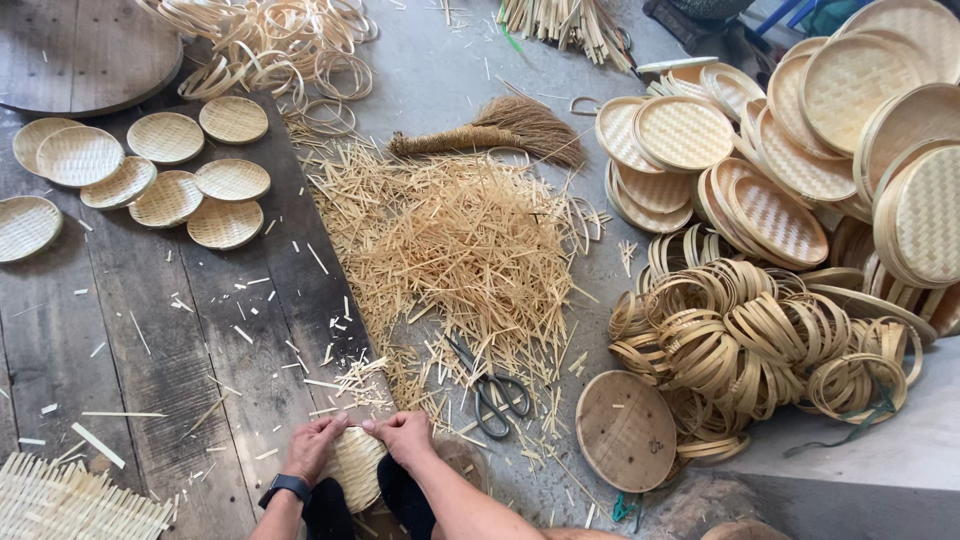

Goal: The person weaves thin bamboo strips into a square lattice, wraps strips around a circular wooden form, and uses large shears to trim excess material.

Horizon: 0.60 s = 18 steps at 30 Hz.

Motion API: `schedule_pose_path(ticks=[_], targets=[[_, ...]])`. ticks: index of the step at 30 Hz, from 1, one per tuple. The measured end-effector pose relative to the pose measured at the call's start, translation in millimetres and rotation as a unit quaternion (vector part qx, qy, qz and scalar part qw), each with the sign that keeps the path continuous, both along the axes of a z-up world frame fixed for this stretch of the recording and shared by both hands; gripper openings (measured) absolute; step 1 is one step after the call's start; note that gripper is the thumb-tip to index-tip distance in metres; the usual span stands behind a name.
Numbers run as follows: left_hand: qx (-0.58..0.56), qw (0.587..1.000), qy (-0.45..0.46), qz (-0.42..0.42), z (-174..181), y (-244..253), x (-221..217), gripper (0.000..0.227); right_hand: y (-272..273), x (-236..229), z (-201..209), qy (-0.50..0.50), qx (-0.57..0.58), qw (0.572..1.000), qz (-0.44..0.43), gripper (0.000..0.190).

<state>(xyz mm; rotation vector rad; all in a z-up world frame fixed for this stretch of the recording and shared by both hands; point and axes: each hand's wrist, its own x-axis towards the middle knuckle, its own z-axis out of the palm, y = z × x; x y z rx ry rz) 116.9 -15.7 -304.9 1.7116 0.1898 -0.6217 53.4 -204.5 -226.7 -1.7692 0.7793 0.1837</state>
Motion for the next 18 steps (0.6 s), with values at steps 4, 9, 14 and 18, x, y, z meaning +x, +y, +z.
schedule_pose_path(ticks=[4, 9, 14, 18], targets=[[0.093, 0.978, -0.188, 0.014, 23.3, -1.8, -11.6, 0.037, 4.9, -8.4, 9.9, 0.011, -0.065, 0.998, 0.016, 0.037], [0.247, 0.943, -0.158, 0.158, 40.5, 9.9, -63.1, 0.034, 6.6, -21.2, -2.1, -0.066, -0.02, 0.998, -0.01, 0.026], [-0.039, 0.972, -0.03, 0.231, 21.7, 22.4, -63.8, 0.037, 8.2, -17.8, -14.6, -0.058, -0.028, 0.998, -0.01, 0.025], [-0.237, 0.934, 0.087, 0.252, 13.2, 29.5, -52.9, 0.043, -4.7, -8.4, -25.1, 0.021, -0.007, 0.999, 0.041, 0.024]])
